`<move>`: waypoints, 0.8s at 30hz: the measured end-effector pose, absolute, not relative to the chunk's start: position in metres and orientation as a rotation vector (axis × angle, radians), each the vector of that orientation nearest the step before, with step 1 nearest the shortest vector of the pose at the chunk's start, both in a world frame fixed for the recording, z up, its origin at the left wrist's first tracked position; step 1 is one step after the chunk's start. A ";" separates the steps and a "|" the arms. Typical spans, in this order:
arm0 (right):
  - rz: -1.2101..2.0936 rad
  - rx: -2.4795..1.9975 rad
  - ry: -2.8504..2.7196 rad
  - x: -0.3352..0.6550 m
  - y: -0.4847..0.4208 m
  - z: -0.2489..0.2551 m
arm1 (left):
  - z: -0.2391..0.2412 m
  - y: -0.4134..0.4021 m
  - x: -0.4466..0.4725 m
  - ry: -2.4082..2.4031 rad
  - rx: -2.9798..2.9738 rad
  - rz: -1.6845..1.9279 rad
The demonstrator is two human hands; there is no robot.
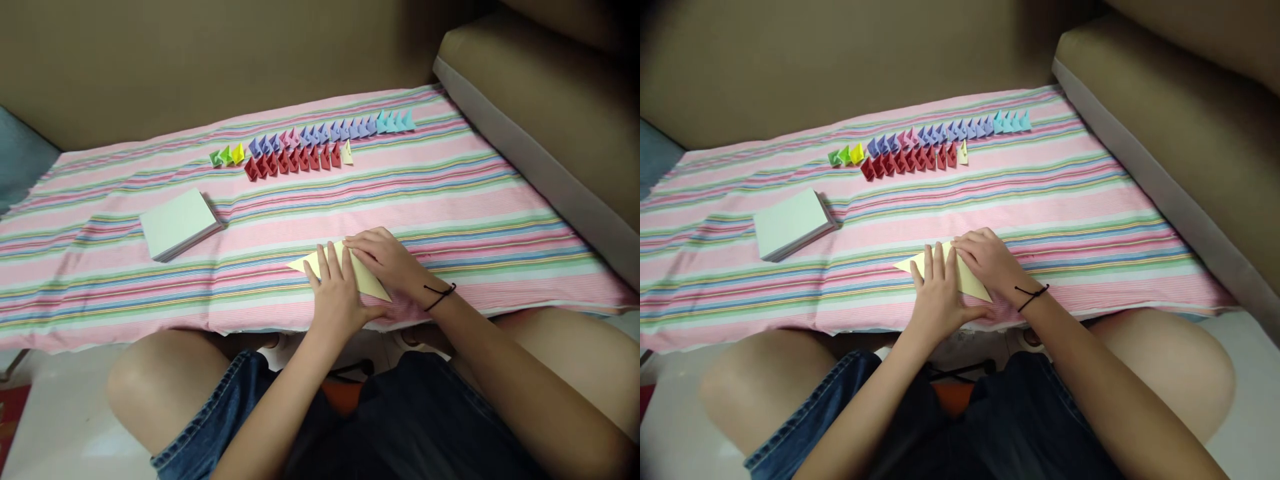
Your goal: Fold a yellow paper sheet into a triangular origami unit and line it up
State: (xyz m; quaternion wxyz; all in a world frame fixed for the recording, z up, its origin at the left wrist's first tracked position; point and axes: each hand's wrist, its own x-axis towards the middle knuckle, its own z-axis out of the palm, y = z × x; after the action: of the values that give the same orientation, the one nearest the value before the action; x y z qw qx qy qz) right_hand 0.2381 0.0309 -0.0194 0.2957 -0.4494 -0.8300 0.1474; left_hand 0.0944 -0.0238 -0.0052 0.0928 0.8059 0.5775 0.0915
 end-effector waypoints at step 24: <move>1.381 -1.275 -1.523 0.234 0.007 0.027 | 0.033 0.016 0.029 1.095 1.218 0.842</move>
State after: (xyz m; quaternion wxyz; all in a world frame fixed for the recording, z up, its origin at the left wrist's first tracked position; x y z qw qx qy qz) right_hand 0.2343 0.0068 0.0272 0.3535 -0.4929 -0.5890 0.5340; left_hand 0.0295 0.0156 0.0330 0.6053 0.5263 0.4734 0.3641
